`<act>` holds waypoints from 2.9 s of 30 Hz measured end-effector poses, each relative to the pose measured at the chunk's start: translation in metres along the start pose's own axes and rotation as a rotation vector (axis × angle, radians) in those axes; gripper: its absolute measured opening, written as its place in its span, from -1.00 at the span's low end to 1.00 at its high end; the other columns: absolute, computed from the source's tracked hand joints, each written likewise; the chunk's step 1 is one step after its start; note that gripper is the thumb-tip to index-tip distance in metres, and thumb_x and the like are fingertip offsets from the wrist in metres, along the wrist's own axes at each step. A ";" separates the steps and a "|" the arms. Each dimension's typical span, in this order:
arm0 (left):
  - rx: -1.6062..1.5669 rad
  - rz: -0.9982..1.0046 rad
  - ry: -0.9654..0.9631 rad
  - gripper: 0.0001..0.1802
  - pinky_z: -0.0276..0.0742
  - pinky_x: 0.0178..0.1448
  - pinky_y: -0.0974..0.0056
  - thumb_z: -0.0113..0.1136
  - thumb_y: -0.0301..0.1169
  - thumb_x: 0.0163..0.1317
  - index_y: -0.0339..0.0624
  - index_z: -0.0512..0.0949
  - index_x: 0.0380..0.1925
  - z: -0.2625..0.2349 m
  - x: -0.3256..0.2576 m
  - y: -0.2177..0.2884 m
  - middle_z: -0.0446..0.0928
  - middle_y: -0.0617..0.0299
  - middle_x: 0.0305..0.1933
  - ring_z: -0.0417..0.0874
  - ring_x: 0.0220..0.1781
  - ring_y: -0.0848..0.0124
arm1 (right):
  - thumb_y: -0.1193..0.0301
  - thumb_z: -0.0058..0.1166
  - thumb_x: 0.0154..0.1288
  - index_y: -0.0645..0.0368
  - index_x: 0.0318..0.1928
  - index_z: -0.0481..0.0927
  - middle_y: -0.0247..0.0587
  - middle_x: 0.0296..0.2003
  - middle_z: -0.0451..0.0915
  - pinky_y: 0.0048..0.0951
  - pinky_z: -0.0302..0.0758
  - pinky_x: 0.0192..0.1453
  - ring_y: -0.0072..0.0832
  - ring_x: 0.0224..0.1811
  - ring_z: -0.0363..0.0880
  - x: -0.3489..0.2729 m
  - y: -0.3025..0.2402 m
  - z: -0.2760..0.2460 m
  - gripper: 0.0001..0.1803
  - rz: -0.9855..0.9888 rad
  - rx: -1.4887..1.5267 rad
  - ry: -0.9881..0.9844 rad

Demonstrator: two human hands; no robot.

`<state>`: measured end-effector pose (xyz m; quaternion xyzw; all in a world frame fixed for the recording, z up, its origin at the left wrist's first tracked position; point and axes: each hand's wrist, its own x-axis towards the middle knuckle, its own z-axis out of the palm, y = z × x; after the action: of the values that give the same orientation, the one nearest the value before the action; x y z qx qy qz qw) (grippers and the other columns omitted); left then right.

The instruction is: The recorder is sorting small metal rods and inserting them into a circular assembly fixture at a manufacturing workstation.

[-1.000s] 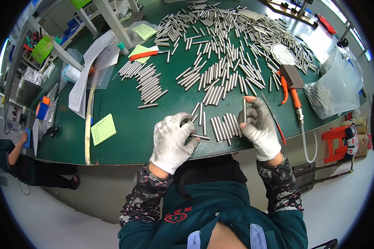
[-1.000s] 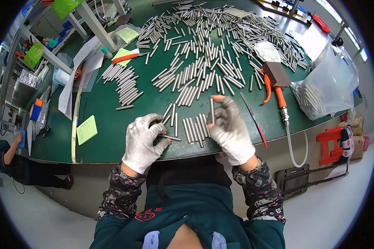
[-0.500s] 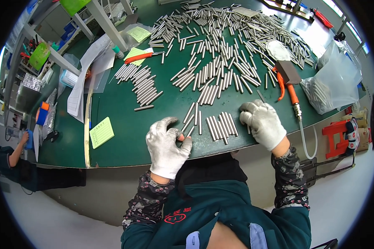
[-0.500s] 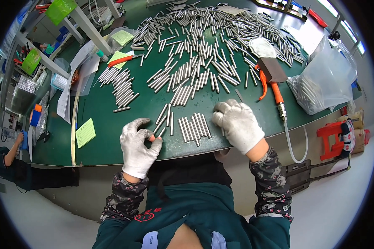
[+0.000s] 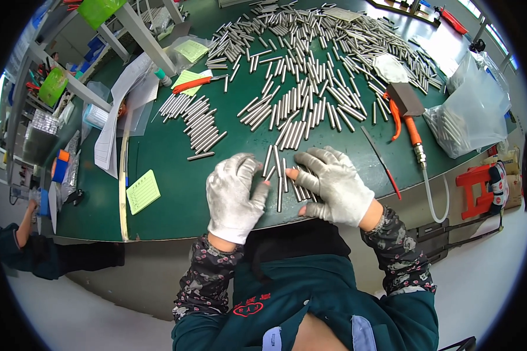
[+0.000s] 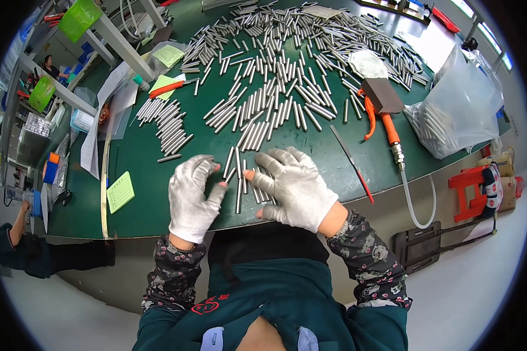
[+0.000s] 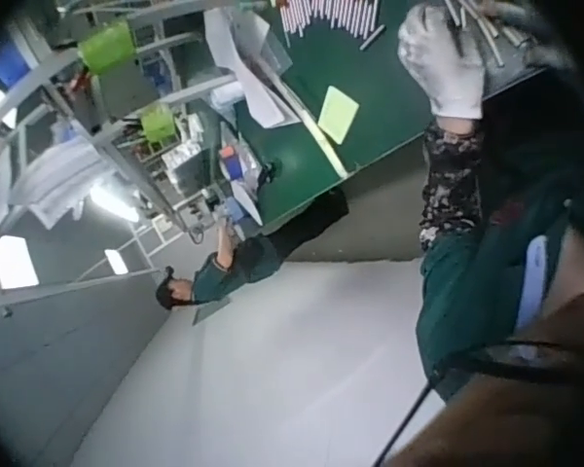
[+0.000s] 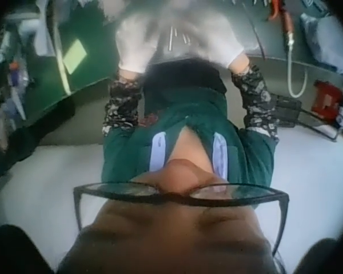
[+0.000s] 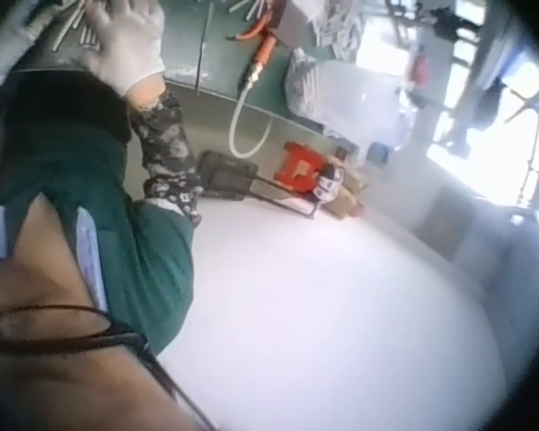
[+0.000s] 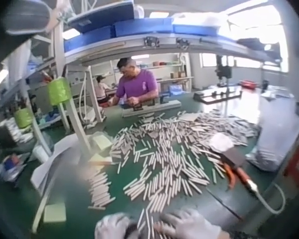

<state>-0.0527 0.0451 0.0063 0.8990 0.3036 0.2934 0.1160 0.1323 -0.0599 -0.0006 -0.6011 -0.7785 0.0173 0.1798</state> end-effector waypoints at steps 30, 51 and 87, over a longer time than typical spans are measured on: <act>0.229 -0.176 -0.157 -0.79 0.47 -0.30 0.09 0.15 -0.32 -0.09 -0.23 0.49 -0.48 0.001 0.013 -0.001 0.50 0.06 -0.53 0.59 -0.43 0.12 | 0.18 0.05 0.02 0.13 -0.13 0.58 -0.20 -0.16 0.51 -0.12 0.14 0.24 -0.25 0.00 0.39 0.041 -0.029 0.004 -0.59 0.066 -0.049 -0.004; -0.020 0.069 -0.443 -0.41 0.43 -0.09 0.13 0.33 -0.29 -0.15 -0.07 0.45 -0.01 -0.020 0.001 -0.001 0.47 0.11 -0.22 0.51 -0.18 0.13 | 0.06 0.28 -0.31 0.21 0.08 0.39 -0.03 0.03 0.39 -0.12 0.18 0.21 -0.11 0.15 0.29 0.003 -0.016 -0.011 -0.14 0.158 0.063 0.073; -0.003 -0.050 -0.256 -0.73 0.48 -0.15 0.20 0.24 -0.36 -0.01 -0.17 0.50 -0.29 0.040 0.072 -0.005 0.50 0.12 -0.27 0.56 -0.22 0.17 | 0.47 0.02 -0.03 0.01 -0.30 0.60 -0.24 -0.39 0.49 -0.28 0.38 -0.18 -0.27 -0.22 0.47 0.052 0.042 -0.004 -0.78 0.182 -0.160 0.147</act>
<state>0.0153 0.0921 0.0053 0.9212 0.3081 0.1737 0.1621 0.1614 0.0004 0.0067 -0.6813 -0.7044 -0.0725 0.1855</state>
